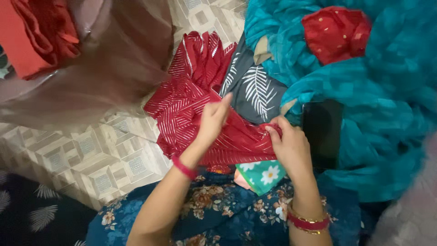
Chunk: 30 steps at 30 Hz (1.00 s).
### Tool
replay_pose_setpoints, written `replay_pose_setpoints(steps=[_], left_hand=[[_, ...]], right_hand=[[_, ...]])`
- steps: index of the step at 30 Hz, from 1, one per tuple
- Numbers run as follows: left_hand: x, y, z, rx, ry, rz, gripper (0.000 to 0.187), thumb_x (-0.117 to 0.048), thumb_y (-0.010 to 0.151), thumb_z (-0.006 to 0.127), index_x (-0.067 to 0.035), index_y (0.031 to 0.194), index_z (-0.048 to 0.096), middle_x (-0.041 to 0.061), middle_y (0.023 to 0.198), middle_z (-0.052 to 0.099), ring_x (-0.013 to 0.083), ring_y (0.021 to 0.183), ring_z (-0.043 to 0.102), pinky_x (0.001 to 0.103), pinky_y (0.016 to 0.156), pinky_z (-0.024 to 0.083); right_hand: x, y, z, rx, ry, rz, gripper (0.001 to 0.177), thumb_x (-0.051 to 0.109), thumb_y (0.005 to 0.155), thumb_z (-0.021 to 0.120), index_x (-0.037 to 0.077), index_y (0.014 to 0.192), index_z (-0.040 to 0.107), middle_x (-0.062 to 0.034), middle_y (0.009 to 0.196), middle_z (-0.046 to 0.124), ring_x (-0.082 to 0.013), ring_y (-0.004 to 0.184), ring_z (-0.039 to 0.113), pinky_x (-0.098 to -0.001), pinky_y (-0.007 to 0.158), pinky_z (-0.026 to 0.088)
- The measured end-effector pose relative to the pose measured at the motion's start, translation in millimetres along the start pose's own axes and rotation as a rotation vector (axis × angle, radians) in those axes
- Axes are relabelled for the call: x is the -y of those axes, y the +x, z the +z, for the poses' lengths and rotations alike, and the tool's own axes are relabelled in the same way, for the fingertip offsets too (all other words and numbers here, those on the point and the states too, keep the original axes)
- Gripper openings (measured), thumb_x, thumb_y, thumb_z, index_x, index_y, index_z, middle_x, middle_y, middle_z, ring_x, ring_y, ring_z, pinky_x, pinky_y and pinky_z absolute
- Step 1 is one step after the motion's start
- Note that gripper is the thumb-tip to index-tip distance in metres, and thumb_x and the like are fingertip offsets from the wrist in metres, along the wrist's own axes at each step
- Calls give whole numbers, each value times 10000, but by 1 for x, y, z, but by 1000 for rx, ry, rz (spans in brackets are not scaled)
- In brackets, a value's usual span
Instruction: The person sits on the floor and folds a red patterned cloth by hand, smoothing and aligning the edges. The person then picks up a dark blue patterned cloth and begins to fold it as well.
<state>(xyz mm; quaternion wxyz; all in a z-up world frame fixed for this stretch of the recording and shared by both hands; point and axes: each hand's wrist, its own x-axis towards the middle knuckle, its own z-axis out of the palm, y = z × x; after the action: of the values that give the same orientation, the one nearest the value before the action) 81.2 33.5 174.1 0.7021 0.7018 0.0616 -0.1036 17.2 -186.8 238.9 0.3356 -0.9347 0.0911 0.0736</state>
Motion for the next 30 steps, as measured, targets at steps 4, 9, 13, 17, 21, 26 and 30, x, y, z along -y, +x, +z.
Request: replay_pose_setpoints(steps=[4, 9, 13, 17, 21, 26, 30], left_hand=[[46, -38, -35, -48, 22, -77, 661, -378, 1074, 539, -113, 477, 434, -63, 449, 418, 47, 401, 325, 276, 400, 241], [64, -51, -31, -64, 43, -38, 645, -370, 1075, 542, -122, 495, 409, -80, 472, 382, 32, 435, 295, 280, 415, 223], [66, -49, -20, -36, -4, -11, 624, -351, 1076, 558, -111, 525, 393, -93, 515, 364, 24, 476, 268, 283, 440, 194], [65, -53, -16, -33, 84, 56, 640, -349, 1073, 576, -90, 523, 378, -91, 509, 352, 19, 490, 278, 287, 440, 209], [62, -50, -14, -35, 78, 59, 645, -337, 1068, 588, -71, 523, 368, -85, 501, 353, 22, 484, 277, 294, 437, 209], [64, -50, -12, -18, 110, 64, 627, -332, 1065, 594, -48, 539, 405, -75, 503, 370, 24, 489, 308, 300, 440, 248], [49, -50, -9, -46, 147, 54, 623, -356, 1070, 586, -34, 551, 457, -56, 502, 418, 37, 482, 356, 282, 447, 291]], right_hand=[[4, 1, -1, -44, 23, -79, 232, 325, 942, 679, 122, 1054, 684, -208, 913, 721, -462, 887, 658, -542, 738, 508], [7, -2, 1, -23, -5, -27, 216, 329, 938, 697, 133, 1027, 708, -218, 875, 715, -457, 867, 662, -537, 729, 511], [12, -2, 0, -47, 44, -62, 199, 305, 936, 707, 115, 994, 700, -200, 860, 719, -433, 837, 685, -521, 696, 518], [13, -2, 1, -36, 42, -55, 192, 295, 933, 712, 114, 996, 704, -199, 840, 715, -425, 823, 691, -507, 688, 524], [14, -1, 0, -58, 33, -92, 195, 291, 928, 712, 106, 991, 705, -186, 861, 728, -425, 815, 689, -500, 685, 526], [17, -1, 0, -35, 45, -58, 207, 294, 936, 702, 98, 1001, 694, -187, 859, 726, -410, 809, 699, -489, 690, 538], [18, -1, 0, -19, 37, -49, 193, 288, 941, 694, 102, 992, 701, -183, 857, 730, -416, 811, 698, -494, 695, 539]])
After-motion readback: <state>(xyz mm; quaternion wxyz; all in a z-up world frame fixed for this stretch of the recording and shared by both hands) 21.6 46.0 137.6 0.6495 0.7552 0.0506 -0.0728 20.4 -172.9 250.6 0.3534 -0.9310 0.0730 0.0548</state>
